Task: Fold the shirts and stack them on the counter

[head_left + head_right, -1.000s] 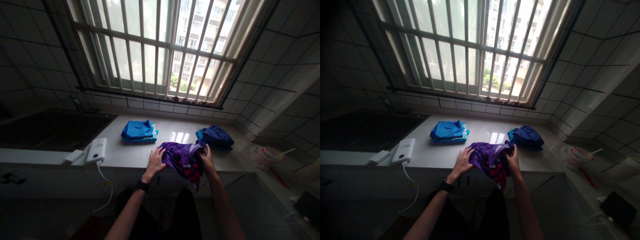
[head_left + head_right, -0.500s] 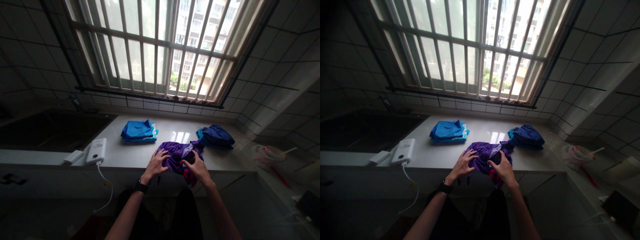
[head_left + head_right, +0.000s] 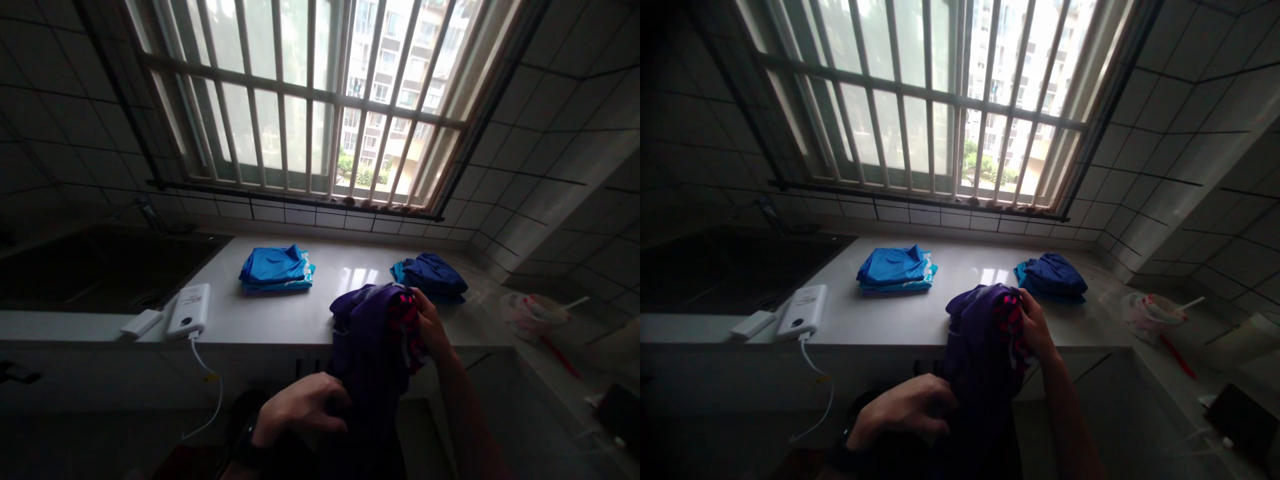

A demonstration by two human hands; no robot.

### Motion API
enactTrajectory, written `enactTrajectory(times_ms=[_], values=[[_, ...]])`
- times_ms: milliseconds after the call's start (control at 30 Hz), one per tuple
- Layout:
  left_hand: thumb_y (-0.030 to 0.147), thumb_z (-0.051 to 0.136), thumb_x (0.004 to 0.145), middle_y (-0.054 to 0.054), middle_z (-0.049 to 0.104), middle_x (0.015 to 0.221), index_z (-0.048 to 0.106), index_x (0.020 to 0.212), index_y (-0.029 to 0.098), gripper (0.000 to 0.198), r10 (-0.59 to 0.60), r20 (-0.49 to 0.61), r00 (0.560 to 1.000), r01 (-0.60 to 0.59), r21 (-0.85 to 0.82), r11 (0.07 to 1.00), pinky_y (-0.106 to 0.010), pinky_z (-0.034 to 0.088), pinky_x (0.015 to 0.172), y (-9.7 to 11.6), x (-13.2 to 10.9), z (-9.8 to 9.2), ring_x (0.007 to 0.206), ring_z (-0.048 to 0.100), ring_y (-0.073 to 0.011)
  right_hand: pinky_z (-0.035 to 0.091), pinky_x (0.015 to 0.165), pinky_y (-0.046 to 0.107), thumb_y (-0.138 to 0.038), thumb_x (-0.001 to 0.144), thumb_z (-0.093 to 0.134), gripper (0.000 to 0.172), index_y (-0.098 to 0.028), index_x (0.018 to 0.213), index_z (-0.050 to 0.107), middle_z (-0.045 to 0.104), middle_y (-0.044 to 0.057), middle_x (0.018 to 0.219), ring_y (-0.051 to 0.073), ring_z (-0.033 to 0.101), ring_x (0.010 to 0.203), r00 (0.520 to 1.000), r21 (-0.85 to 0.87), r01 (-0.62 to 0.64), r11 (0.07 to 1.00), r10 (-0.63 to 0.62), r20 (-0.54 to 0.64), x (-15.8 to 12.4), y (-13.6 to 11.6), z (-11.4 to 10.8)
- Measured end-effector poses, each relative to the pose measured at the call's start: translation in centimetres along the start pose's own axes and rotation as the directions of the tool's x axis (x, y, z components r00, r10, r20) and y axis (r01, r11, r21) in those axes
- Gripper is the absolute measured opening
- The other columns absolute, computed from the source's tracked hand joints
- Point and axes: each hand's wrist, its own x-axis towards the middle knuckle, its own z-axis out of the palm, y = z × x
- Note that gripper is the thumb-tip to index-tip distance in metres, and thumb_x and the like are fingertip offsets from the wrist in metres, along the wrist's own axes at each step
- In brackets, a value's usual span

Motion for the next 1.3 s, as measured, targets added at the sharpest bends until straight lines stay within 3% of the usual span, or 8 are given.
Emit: enactTrajectory(times_ms=[67,167,367,633,800,967,1133,1300], values=[[0.041,0.068,0.089,-0.002,0.074,0.098,0.074,0.104,0.025,0.023,0.017,-0.291,0.957,-0.007,0.036,0.999,-0.029,0.052,0.086,1.2,0.6,-0.9,0.09,0.068,-0.0188,0.049,0.062,0.024,-0.046,0.081,0.075,0.025,-0.023,0.089,0.07,0.068,0.0,0.081,0.015,0.061,0.071,0.993,0.056,0.048,0.997,-0.053,0.102,0.2,-1.2,0.5],[0.045,0.079,0.076,-0.01,0.067,0.126,0.062,0.131,0.023,0.062,0.004,-0.71,0.704,0.084,0.09,0.992,-0.041,0.05,0.099,1.8,2.7,-2.9,0.117,0.062,-0.0269,0.052,0.07,0.027,-0.049,0.086,0.072,0.027,-0.022,0.084,0.074,0.07,0.004,0.088,0.017,0.064,0.079,0.946,0.061,0.195,0.979,-0.204,0.251,0.8,-2.3,2.0],[0.043,0.066,0.088,-0.004,0.075,0.086,0.076,0.095,0.018,0.027,-0.116,-0.468,0.876,0.132,0.0,0.991,-0.031,0.053,0.076,1.3,3.3,-5.5,0.083,0.068,-0.0217,0.055,0.077,0.03,-0.039,0.097,0.058,0.026,-0.025,0.109,0.077,0.073,0.004,0.095,0.019,0.069,0.088,0.945,-0.235,0.294,0.927,-0.245,0.218,1.8,-3.9,2.7],[0.037,0.065,0.091,-0.007,0.069,0.094,0.079,0.088,0.02,0.022,0.084,-0.82,0.566,0.339,0.325,0.883,-0.031,0.051,0.081,2.6,3.1,-13.5,0.092,0.065,-0.0217,0.054,0.072,0.028,-0.028,0.096,0.053,0.028,-0.023,0.106,0.078,0.078,0.004,0.091,0.019,0.072,0.078,0.927,-0.619,0.325,0.715,-0.112,0.357,6.1,-5.6,-1.0],[0.04,0.056,0.099,-0.013,0.075,0.087,0.078,0.087,0.018,0.034,-0.011,-0.816,0.578,0.603,0.418,0.679,-0.031,0.048,0.078,5.9,7.9,-17.9,0.09,0.071,-0.0261,0.053,0.088,0.037,-0.026,0.095,0.053,0.027,-0.022,0.105,0.078,0.079,0.01,0.098,0.027,0.073,0.094,0.968,-0.903,0.139,0.407,-0.25,0.037,11.4,-6.4,-0.2],[0.029,0.044,0.104,-0.019,0.075,0.116,0.062,0.131,0.013,0.037,-0.076,-0.781,0.62,0.601,0.41,0.686,-0.031,0.052,0.085,3.7,12.2,-16.4,0.107,0.072,-0.0262,0.047,0.106,0.045,-0.02,0.096,0.039,0.046,-0.012,0.137,0.06,0.063,0.02,0.136,0.029,0.061,0.124,0.909,-0.807,0.098,0.583,-0.382,-0.166,13.4,-2.2,1.9],[0.039,0.064,0.093,-0.023,0.042,0.159,0.04,0.153,0.008,0.072,-0.165,-0.44,0.883,0.441,0.655,0.614,-0.039,0.041,0.115,-4.3,12.0,-10.3,0.148,0.041,-0.0322,0.033,0.12,0.043,-0.024,0.094,0.04,0.064,-0.009,0.156,0.036,0.039,0.02,0.16,0.028,0.035,0.149,1.0,-0.852,-0.022,0.523,-0.002,-0.027,8.3,5.9,3.9],[0.046,0.044,0.101,-0.01,0.041,0.162,0.048,0.151,0.023,0.055,-0.145,-0.421,0.895,0.427,0.721,0.546,-0.047,0.035,0.12,-8.3,10.2,-6.7,0.15,0.037,-0.0299,0.027,0.122,0.049,-0.041,0.101,0.041,0.065,-0.006,0.156,0.038,0.031,0.023,0.163,0.034,0.029,0.152,0.923,-0.948,-0.16,0.274,0.382,-0.046,2.2,10.8,5.2]])
